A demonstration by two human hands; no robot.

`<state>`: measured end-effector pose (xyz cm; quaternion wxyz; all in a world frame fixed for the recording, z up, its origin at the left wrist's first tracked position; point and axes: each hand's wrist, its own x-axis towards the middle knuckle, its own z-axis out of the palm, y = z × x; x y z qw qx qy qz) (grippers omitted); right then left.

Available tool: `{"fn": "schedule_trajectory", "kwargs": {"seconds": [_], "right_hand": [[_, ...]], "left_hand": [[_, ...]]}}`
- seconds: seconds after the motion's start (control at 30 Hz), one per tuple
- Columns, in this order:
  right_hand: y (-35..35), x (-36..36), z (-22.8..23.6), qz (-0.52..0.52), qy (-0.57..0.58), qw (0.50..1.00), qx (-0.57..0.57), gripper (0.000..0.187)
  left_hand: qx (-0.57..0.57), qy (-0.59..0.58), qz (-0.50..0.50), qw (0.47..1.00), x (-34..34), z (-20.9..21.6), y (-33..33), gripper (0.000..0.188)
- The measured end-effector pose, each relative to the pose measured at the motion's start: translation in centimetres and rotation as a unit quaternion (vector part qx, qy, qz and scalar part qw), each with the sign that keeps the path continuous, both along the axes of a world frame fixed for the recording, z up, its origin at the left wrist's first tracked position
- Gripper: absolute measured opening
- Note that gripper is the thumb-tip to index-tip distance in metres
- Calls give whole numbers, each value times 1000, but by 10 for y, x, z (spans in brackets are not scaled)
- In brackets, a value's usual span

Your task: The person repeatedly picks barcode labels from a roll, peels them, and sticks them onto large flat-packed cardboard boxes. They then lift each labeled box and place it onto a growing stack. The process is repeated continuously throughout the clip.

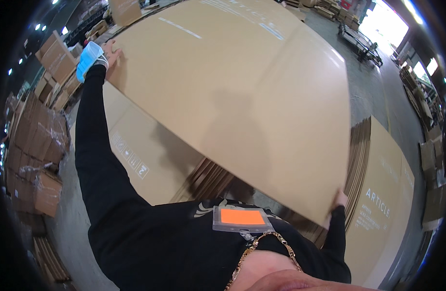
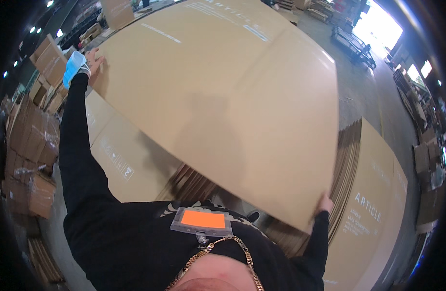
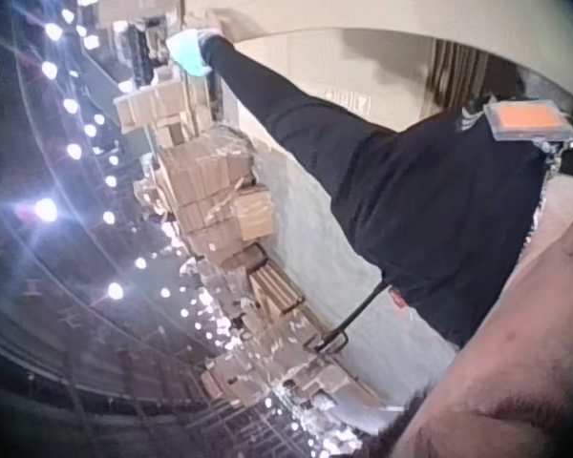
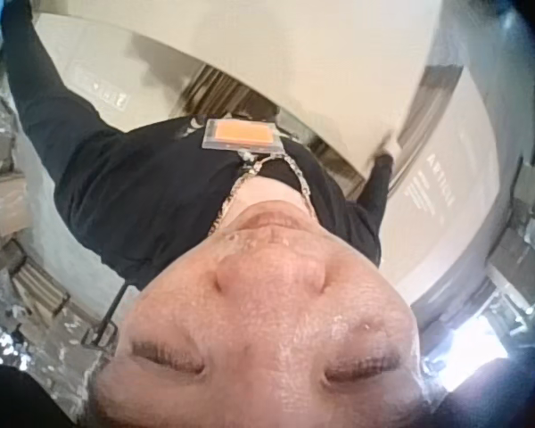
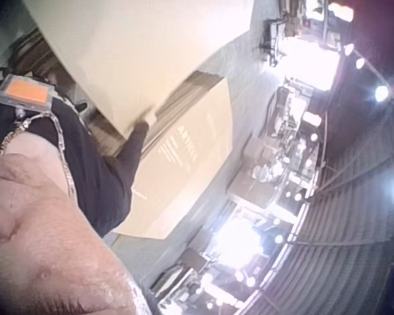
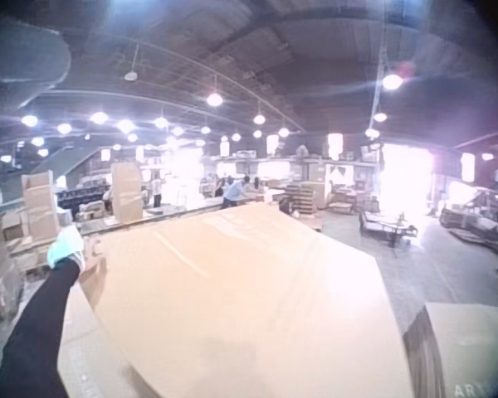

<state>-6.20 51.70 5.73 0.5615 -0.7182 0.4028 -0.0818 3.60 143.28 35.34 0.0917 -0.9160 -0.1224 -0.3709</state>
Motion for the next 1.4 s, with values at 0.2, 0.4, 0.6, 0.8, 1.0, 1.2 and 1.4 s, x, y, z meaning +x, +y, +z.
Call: {"fn": "schedule_trajectory", "kwargs": {"seconds": [0.2, 0.4, 0.6, 0.8, 1.0, 1.2, 1.4], "right_hand": [[270, 102, -63, 234, 38, 959, 153, 67], [406, 24, -37, 407, 99, 843, 337, 49], [365, -35, -60, 523, 390, 568, 502, 49], [317, -2, -64, 592, 437, 429, 523, 52], [253, 110, -69, 352, 237, 619, 661, 79], [217, 280, -47, 408, -37, 826, 386, 71], [269, 226, -66, 424, -72, 828, 360, 65]], "left_hand": [[-207, 152, -116, 959, -73, -151, -106, 51], [-389, 328, -134, 850, -127, -222, -320, 78], [-417, 64, 345, 838, -237, -341, -280, 96], [-843, -238, 196, 441, -291, -378, -276, 87], [-597, -146, 440, 655, -279, -357, -271, 63], [-620, -165, 301, 705, -272, -348, -250, 58], [-557, -176, 364, 726, -334, -323, -225, 56]]}}
